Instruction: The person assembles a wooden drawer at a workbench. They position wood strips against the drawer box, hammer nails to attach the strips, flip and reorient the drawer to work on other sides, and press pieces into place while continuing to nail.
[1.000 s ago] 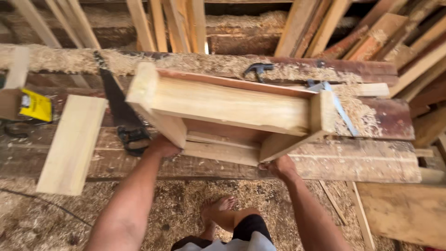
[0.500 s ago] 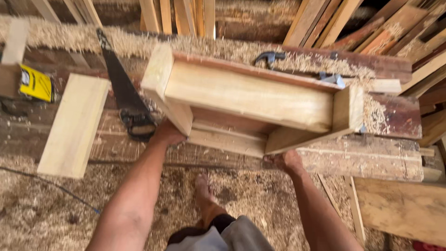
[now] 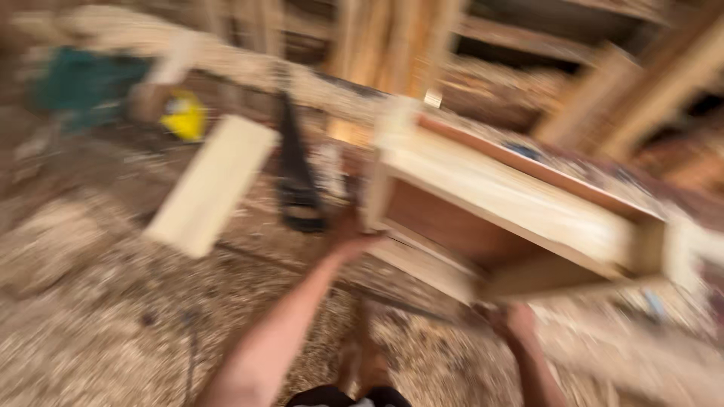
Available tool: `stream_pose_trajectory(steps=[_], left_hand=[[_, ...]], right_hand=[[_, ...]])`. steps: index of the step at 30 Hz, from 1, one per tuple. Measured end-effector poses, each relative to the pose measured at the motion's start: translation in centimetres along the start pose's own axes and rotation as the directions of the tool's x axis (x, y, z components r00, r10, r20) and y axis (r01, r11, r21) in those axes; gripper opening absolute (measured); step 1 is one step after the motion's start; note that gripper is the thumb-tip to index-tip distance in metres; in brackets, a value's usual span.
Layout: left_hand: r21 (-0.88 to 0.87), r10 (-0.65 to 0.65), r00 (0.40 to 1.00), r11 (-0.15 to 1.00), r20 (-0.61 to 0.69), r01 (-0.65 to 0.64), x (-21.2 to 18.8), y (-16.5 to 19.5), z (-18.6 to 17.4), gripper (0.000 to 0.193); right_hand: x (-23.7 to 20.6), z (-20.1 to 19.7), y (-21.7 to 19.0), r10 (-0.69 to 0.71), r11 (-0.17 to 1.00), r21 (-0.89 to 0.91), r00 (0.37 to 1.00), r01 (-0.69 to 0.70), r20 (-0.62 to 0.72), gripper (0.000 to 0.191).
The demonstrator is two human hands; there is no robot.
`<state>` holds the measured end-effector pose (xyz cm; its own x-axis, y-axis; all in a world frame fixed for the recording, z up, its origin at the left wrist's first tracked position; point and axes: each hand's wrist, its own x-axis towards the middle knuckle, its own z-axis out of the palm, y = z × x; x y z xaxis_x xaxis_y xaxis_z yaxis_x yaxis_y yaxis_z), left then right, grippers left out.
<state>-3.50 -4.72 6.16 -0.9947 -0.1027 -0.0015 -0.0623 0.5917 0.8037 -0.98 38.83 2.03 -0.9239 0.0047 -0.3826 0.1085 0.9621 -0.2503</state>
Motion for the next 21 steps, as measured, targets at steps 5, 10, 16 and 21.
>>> stream_pose_trajectory(steps=[5,10,16,21], left_hand=[[-0.329,-0.269,0.963,0.912,-0.027,0.245,0.4,2.5,1.7,0.067],[-0.244,-0.278,0.952,0.940,-0.132,0.240,0.8,3.1,1.5,0.044],[-0.069,-0.302,0.953,0.951,0.003,0.302,2.9,6.0,-1.6,0.029],[-0.210,0.011,0.999,0.978,0.044,-0.001,6.5,12.5,-6.5,0.089]], right_hand=[[-1.5,-1.3,-3.0,-0.069,0.870,0.448,0.951,0.205,-0.302,0.026],[-1.3,-2.5,-4.3,-0.135,0.838,0.443,0.908,0.319,-0.397,0.036],[-0.6,-8.9,-6.1,0.124,0.760,0.619,0.892,0.195,-0.434,0.043],[0.2,-19.7,-8.1,0.160,0.627,0.777,0.985,-0.053,-0.062,0.051]])
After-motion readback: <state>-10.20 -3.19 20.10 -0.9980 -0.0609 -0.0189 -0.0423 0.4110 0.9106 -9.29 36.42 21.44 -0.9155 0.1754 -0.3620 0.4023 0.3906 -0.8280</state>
